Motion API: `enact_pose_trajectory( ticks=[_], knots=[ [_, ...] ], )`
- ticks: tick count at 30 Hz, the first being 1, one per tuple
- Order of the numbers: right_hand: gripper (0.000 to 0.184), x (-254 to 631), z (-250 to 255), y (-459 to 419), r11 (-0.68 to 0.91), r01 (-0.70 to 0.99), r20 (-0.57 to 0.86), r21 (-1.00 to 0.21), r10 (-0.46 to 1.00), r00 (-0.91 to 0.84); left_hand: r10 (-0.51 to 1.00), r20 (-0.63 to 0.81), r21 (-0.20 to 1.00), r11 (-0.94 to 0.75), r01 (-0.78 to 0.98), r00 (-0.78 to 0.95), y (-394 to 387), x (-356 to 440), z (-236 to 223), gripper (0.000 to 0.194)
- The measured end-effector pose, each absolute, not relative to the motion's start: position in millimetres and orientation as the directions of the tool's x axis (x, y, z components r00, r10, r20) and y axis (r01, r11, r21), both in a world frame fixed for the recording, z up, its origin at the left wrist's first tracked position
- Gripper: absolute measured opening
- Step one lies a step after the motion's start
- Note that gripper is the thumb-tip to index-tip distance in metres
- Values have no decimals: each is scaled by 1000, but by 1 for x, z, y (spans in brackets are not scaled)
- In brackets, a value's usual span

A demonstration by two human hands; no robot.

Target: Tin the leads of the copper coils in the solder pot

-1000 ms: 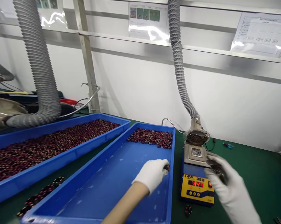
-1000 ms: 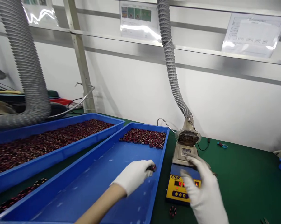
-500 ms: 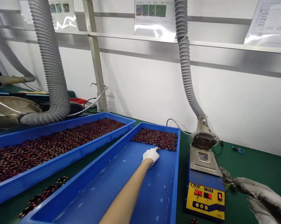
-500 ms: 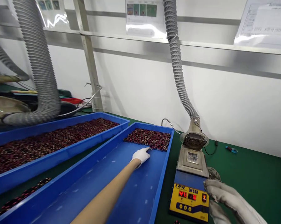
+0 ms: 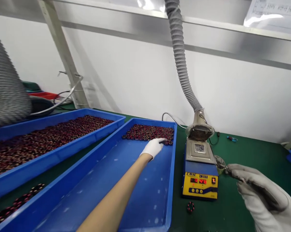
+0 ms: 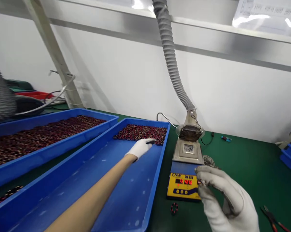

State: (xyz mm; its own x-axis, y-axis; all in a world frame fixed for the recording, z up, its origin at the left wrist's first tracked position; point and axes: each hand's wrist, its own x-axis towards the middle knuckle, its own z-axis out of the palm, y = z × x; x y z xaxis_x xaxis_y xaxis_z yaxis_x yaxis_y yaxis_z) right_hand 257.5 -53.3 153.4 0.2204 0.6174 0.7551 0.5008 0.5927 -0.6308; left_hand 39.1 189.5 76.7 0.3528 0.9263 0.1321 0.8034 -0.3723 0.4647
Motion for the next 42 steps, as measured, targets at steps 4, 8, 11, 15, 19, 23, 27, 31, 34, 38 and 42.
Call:
enact_pose_trajectory(
  ticks=[4,8,11,15,19,23,27,31,34,38,42],
  knots=[
    [22,254,165,-59,612,544,779,-574,614,131,763,81,429,-608,669,641,114,72,107,27],
    [23,257,168,-62,613,567,770,-550,635,61,637,-91,228,-735,639,765,39,105,94,26],
    [24,257,171,-66,637,543,774,-547,632,38,669,-129,39,-734,678,732,10,122,67,19],
    [24,255,175,-65,689,494,785,-531,619,-20,713,-56,-101,-700,707,699,2,133,44,16],
    [18,255,174,-55,695,454,781,-557,625,0,736,-17,-142,-672,727,677,5,129,64,10],
    [10,252,167,-32,491,259,545,-832,810,216,731,245,-102,-633,767,637,5,114,124,12],
    [21,241,152,-8,420,-211,378,-883,901,214,323,851,-27,-763,646,415,2,106,162,15],
    [26,238,141,5,439,-358,385,-824,897,214,236,907,-2,-825,565,348,3,110,161,13],
    [27,242,142,4,473,-329,414,-817,879,235,381,895,254,-863,436,234,6,111,155,20],
    [20,243,145,-4,382,-407,384,-830,920,79,560,779,432,-805,406,282,14,103,146,49],
    [18,239,144,-6,360,-397,371,-844,927,54,475,818,366,-865,343,326,20,96,141,29]
  ],
)
